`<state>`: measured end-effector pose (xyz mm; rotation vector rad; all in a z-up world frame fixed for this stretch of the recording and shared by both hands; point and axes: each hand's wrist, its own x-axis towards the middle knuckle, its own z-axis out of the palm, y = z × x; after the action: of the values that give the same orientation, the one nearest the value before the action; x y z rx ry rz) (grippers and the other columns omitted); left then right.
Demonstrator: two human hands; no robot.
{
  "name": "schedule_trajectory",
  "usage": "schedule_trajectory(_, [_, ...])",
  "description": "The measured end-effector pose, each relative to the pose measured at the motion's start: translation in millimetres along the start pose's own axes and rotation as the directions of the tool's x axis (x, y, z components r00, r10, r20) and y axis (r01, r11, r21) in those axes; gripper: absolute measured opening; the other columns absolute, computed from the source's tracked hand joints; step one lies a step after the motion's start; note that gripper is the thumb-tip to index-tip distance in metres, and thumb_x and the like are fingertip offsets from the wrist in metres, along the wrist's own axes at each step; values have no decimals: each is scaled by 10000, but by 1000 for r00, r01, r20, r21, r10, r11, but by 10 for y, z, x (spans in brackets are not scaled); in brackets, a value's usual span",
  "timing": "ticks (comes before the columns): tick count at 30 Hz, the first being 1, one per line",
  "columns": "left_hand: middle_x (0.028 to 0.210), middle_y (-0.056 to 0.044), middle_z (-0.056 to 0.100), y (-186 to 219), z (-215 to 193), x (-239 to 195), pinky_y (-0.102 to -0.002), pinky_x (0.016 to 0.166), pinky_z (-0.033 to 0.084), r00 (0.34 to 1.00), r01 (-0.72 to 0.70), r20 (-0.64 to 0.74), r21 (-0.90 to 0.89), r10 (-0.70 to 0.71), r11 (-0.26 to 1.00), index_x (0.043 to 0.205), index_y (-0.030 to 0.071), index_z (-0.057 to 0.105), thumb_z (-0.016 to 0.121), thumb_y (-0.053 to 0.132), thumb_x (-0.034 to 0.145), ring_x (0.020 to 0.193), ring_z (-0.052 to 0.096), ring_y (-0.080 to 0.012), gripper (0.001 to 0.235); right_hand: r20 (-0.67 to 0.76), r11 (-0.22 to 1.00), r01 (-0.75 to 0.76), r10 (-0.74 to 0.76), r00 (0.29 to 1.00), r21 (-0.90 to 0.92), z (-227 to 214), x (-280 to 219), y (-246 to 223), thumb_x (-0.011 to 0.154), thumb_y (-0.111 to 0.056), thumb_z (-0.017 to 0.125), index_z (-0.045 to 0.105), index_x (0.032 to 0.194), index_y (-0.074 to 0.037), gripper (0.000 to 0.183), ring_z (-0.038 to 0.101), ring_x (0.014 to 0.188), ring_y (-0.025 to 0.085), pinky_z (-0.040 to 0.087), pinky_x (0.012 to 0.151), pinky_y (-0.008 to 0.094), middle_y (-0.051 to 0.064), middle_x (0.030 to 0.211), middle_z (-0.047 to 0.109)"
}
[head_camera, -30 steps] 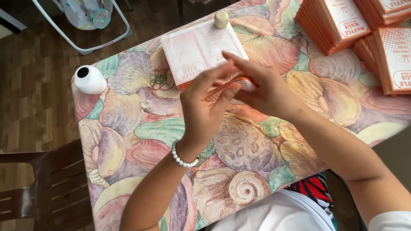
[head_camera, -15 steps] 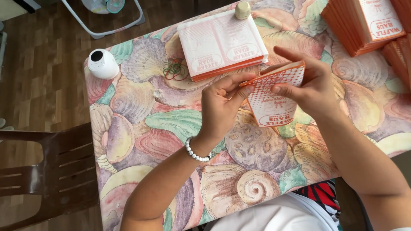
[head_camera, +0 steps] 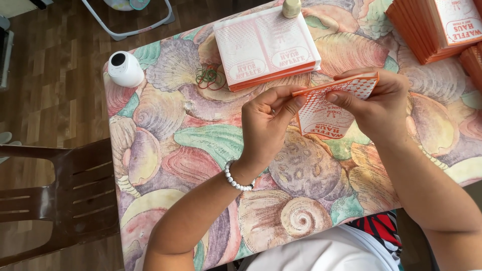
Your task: Manually folding paper bag templates along pre-scored lines to assemble finished bags and stacking them.
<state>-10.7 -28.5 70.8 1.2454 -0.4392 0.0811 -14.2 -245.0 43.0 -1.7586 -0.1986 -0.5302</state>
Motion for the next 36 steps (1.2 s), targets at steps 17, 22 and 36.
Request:
schedule_trajectory(17, [1044,-49,739,301,-59,72,-254,913,580,982,-177,-18,257,187,950,1081,77,668,616,197,1038,982,716,-141,138,99,915,401,-403,910,37,3,3,-233,917,66,793,525,1107,99,330,712,1093,378,620,965,433,324,1133,660])
schedule_trajectory(22, [1012,-44,712,366,-105,93,-309,841,562,925,-379,182,452,332,808,1093,95,611,498,289,1087,931,720,-197,225,424,855,500,-405,810,-137,16,50,-362,723,-177,887,714,972,83,400,755,1048,344,624,886,373,299,1207,710])
schedule_trajectory(36, [868,-45,770,506,-237,263,-225,765,590,986,-141,142,453,85,881,932,44,705,713,48,927,848,749,-114,10,669,902,421,-256,697,-93,-33,164,-520,807,-262,797,699,894,3,296,475,537,185,373,526,307,51,680,560])
